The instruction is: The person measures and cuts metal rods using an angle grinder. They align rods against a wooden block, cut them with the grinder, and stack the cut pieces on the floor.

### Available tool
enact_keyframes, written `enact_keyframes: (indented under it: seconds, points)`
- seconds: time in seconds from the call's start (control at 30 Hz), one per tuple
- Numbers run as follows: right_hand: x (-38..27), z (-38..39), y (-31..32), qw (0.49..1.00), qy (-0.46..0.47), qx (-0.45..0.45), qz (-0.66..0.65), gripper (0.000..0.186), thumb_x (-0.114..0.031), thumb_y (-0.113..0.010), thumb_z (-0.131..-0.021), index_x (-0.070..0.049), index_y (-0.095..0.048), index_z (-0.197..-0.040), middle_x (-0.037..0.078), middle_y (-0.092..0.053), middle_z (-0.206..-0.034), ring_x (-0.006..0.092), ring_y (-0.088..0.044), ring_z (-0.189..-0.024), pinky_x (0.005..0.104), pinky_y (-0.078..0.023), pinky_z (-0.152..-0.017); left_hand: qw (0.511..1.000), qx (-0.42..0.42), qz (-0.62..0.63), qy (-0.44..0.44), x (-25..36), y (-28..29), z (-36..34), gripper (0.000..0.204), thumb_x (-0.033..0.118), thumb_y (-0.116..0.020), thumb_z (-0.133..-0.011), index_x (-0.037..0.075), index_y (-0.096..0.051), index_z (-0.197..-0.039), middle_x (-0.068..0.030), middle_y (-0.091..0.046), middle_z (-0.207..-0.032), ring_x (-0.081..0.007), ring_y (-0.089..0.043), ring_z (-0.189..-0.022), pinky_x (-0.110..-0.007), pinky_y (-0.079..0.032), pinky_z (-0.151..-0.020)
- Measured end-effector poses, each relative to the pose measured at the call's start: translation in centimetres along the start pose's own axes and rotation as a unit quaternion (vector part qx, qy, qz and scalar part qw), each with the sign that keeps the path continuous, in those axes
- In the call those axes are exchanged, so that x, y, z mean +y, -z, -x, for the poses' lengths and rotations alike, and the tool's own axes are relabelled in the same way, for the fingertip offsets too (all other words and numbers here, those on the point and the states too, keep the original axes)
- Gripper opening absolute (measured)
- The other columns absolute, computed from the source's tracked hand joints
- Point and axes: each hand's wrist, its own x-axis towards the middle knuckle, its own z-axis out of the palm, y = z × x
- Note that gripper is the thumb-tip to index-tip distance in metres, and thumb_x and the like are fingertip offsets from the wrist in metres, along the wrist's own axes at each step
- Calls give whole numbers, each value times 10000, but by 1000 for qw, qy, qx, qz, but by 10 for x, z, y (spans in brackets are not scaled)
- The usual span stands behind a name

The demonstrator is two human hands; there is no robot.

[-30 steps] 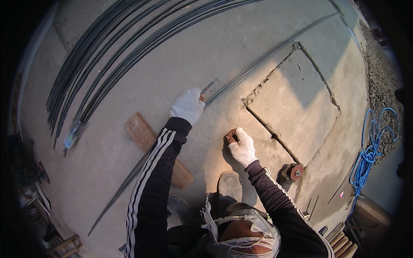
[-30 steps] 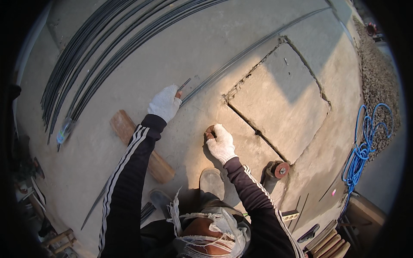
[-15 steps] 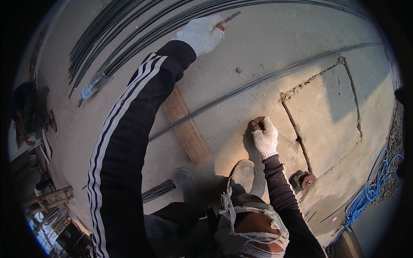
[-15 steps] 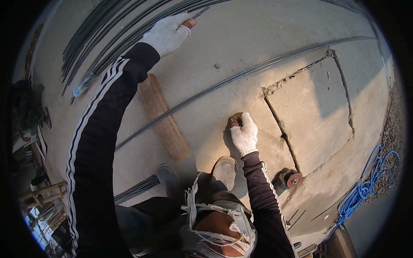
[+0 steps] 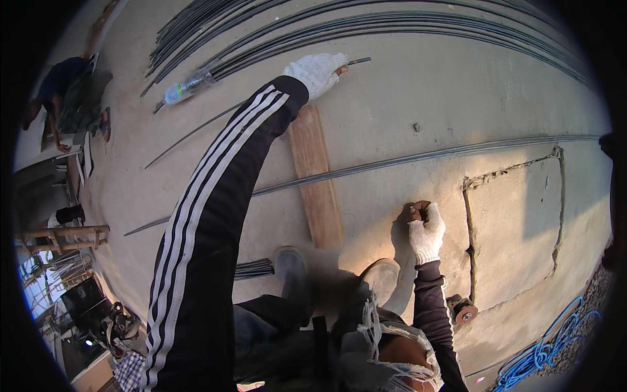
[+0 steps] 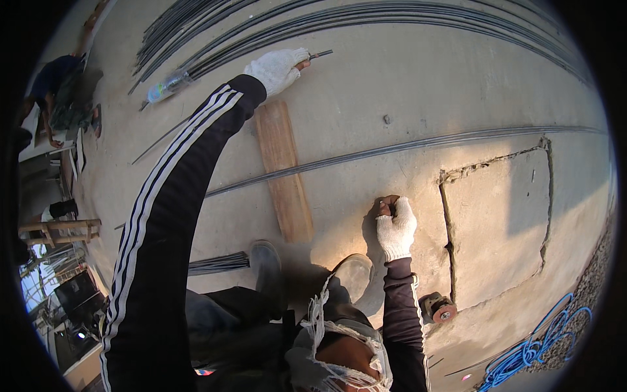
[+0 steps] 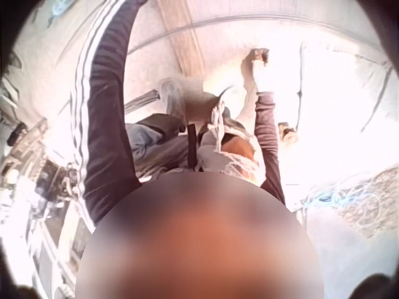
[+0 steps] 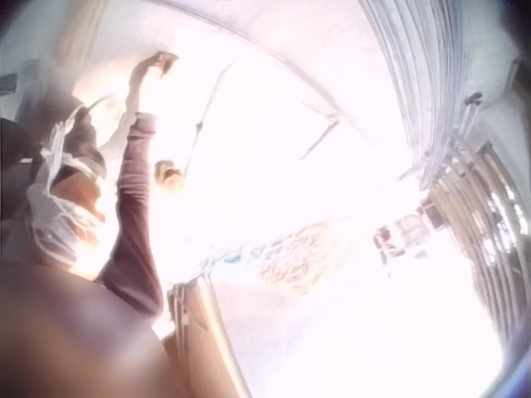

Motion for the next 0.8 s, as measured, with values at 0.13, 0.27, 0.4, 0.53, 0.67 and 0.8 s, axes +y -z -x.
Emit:
enact_keyframes:
  seconds: [0.13,0.27,0.4,0.53,0.67,0.8]
  points:
    - [-2,-3,-5,999,39,-31,-5,41,-23,-648,-960,-20,-655,-1000,73,-654,-804,127,-605,-707,293,-512,-659,998,-3,-4,55,-36,-22,29,221,254,-596,-1027,132,-653,-1202,-143,-693,-1185,-364,-661,-1141,-467,-530,-988]
    - [-9,-10,-14,997,44,-65,-18,140,44,-551,-932,-12,-641,-1023,50,-646,-866,117,-604,-777,267,-508,-727,993,12,-41,114,-53,-39,52,223,247,-658,-953,152,-685,-1153,-134,-669,-1170,-346,-663,-1135,-473,-538,-965]
    - [-15,-15,-31,991,67,-119,-9,300,131,-462,-844,-16,-630,-1044,23,-631,-921,104,-608,-897,244,-506,-813,975,40,-130,175,-47,-39,79,280,327,-717,-910,176,-720,-1146,-87,-645,-1249,-293,-625,-1201,-473,-490,-991]
    - [-18,-20,-45,983,93,-160,14,312,145,-466,-830,-18,-637,-1033,19,-613,-899,108,-615,-866,245,-506,-791,983,28,-152,97,-41,-8,108,314,297,-748,-878,162,-711,-1159,-93,-646,-1253,-295,-625,-1223,-479,-493,-999]
    - [-16,-26,-44,972,129,-195,24,227,87,-505,-904,-29,-646,-1041,35,-651,-897,108,-614,-820,247,-491,-748,985,46,-169,-7,-76,57,145,244,249,-722,-909,138,-680,-1122,-106,-678,-1124,-326,-699,-1071,-457,-568,-892]
    - [-20,-27,-47,972,140,-184,38,210,60,-529,-904,-28,-657,-1046,46,-669,-863,119,-628,-779,272,-518,-715,985,-10,-165,53,-110,113,210,202,235,-604,-1050,114,-688,-1187,-114,-705,-1155,-348,-716,-1031,-440,-601,-861]
